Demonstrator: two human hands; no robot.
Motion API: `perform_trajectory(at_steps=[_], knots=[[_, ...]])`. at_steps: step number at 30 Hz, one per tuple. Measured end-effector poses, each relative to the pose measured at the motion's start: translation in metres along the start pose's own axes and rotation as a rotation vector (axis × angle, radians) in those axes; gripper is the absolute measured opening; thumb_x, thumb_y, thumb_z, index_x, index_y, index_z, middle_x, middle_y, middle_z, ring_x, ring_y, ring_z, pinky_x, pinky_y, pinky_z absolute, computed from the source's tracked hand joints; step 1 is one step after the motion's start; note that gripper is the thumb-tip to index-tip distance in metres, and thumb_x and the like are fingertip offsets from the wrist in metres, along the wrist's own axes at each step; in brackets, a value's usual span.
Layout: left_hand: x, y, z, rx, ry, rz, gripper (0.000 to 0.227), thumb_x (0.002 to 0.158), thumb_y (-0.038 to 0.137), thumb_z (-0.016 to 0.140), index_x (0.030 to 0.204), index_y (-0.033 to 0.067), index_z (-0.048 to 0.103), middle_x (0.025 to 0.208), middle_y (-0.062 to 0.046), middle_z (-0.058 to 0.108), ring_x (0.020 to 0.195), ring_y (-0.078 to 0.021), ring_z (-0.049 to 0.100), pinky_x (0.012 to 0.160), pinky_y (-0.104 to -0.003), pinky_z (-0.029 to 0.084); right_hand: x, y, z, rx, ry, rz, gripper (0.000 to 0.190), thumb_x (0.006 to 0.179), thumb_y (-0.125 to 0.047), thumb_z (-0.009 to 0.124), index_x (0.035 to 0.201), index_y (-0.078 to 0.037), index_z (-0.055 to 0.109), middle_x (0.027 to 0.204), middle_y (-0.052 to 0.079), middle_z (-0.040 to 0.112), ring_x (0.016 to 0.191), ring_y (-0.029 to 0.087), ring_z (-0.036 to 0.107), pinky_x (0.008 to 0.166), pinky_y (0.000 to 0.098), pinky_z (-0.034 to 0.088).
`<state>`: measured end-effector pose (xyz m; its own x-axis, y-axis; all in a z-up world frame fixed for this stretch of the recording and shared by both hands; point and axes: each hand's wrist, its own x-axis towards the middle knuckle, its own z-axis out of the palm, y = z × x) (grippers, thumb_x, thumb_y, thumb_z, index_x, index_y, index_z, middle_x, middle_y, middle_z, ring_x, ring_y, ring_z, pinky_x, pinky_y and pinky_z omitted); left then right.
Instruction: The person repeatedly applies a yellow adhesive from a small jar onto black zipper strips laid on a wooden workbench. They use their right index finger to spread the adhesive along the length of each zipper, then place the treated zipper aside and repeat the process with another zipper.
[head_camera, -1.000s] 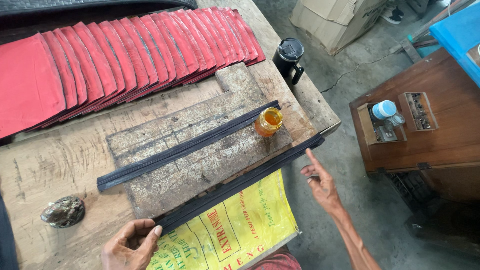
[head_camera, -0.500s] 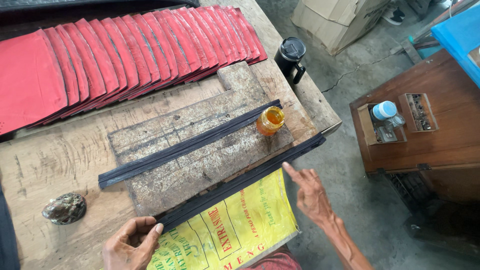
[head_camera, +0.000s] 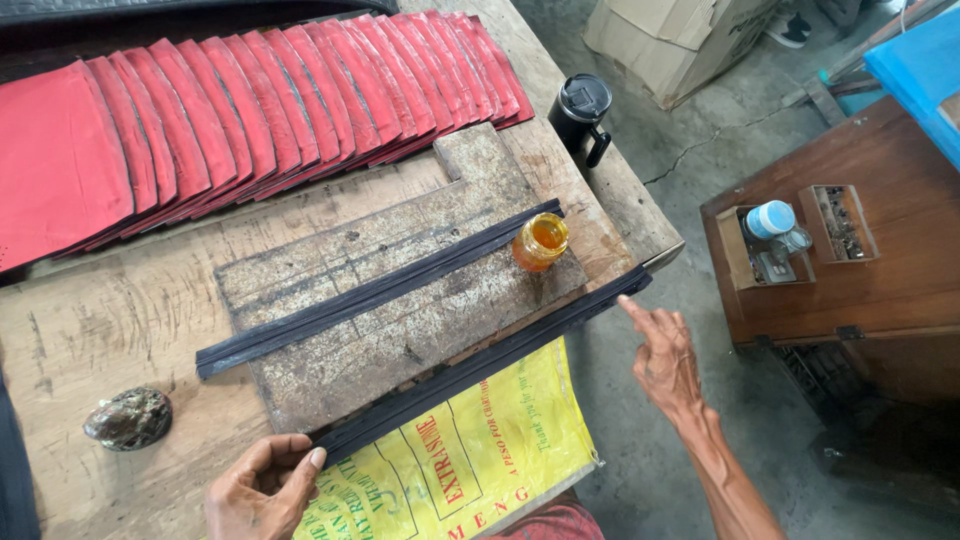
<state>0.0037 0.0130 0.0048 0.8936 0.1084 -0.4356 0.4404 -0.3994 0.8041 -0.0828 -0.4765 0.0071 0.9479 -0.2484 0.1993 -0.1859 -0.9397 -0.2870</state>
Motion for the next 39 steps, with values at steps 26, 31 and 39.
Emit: perform_trajectory(at_steps=[26, 31, 39], knots=[[-0.001, 0.005, -0.004, 0.032, -0.006, 0.004, 0.022, 0.078, 0.007, 0.082, 0.098, -0.0015, 0.078, 0.071, -0.012, 0.076, 0.062, -0.0151, 0.071, 0.057, -0.031, 0.061, 0.146, -0.1, -0.062, -0.044, -0.122, -0.341, 0.06, 0.057, 0.008, 0.07, 0.109, -0.018, 0.08, 0.15, 0.015, 0.042, 0.14, 0.037, 0.028, 0.11, 0.0544, 0.025], [0.001, 0.007, -0.006, 0.027, -0.045, -0.005, 0.023, 0.079, 0.008, 0.082, 0.099, -0.0007, 0.078, 0.073, -0.011, 0.077, 0.061, -0.0144, 0.071, 0.057, -0.031, 0.06, 0.17, -0.104, -0.045, -0.177, -0.31, -0.273, 0.063, 0.051, 0.007, 0.076, 0.108, -0.018, 0.078, 0.158, 0.013, 0.031, 0.146, 0.037, 0.017, 0.112, 0.0562, 0.018], [-0.004, 0.01, -0.011, 0.008, -0.061, -0.016, 0.023, 0.079, 0.01, 0.081, 0.1, -0.0002, 0.077, 0.074, -0.009, 0.078, 0.062, -0.0126, 0.07, 0.058, -0.029, 0.06, 0.147, -0.086, -0.054, 0.242, -0.146, -0.136, 0.057, 0.069, 0.011, 0.057, 0.112, -0.019, 0.077, 0.142, 0.005, 0.061, 0.131, 0.029, 0.049, 0.117, 0.0424, 0.037]])
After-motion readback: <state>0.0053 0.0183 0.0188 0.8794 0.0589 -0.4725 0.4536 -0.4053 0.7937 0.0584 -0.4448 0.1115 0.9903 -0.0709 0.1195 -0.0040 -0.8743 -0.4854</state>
